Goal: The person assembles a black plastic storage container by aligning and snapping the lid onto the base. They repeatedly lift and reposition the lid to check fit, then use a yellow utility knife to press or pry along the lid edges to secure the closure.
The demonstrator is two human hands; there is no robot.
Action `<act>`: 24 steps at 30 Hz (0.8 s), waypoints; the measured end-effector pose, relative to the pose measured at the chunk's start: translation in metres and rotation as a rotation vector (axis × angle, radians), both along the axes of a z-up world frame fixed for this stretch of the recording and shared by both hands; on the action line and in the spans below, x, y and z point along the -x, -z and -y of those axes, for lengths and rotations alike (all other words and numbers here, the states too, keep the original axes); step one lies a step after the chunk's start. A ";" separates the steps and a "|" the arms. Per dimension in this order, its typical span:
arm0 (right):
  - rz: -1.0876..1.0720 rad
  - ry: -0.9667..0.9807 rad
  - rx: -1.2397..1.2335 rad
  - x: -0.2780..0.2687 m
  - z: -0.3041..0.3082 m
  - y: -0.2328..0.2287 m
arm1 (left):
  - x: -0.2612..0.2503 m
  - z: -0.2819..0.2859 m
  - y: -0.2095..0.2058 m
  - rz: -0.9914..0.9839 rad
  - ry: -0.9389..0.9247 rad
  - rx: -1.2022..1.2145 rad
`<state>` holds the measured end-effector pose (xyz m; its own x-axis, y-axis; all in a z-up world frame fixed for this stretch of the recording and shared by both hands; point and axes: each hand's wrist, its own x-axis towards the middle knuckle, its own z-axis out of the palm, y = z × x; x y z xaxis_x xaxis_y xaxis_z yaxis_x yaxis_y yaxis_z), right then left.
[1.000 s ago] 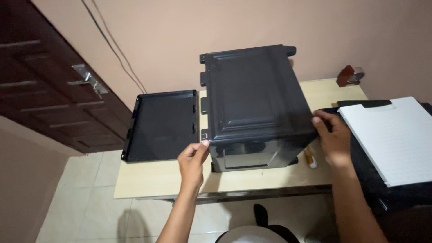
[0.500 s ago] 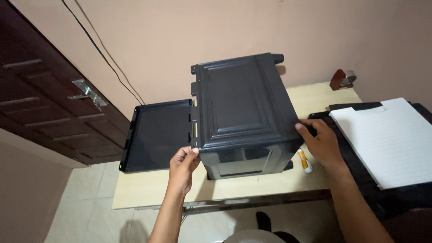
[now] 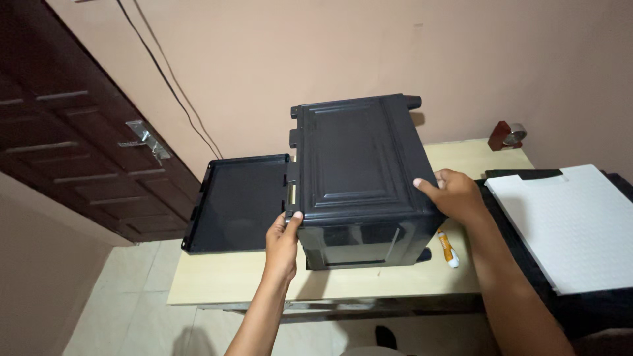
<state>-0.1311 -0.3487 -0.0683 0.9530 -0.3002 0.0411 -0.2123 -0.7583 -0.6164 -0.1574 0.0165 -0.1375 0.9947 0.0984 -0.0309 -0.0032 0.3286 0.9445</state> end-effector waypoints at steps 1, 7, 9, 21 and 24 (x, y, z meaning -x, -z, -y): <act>-0.006 0.006 0.007 -0.005 0.002 0.001 | 0.000 -0.001 0.000 0.000 0.000 -0.009; 0.039 -0.007 -0.052 -0.061 0.036 0.002 | 0.006 0.002 -0.008 0.025 -0.051 -0.106; 0.110 -0.061 -0.064 -0.090 0.050 0.001 | 0.011 0.006 -0.011 0.014 -0.116 -0.140; 0.077 -0.048 -0.132 -0.224 0.050 0.011 | 0.023 0.028 0.002 -0.096 -0.400 -0.165; 0.273 -0.206 0.225 -0.247 0.043 0.006 | 0.025 0.039 0.009 -0.205 -0.404 -0.022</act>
<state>0.1158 -0.3915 -0.0744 0.9373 -0.0591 0.3436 0.1063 -0.8901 -0.4431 -0.1819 -0.0224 -0.1464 0.8500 0.4802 -0.2167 0.0608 0.3191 0.9458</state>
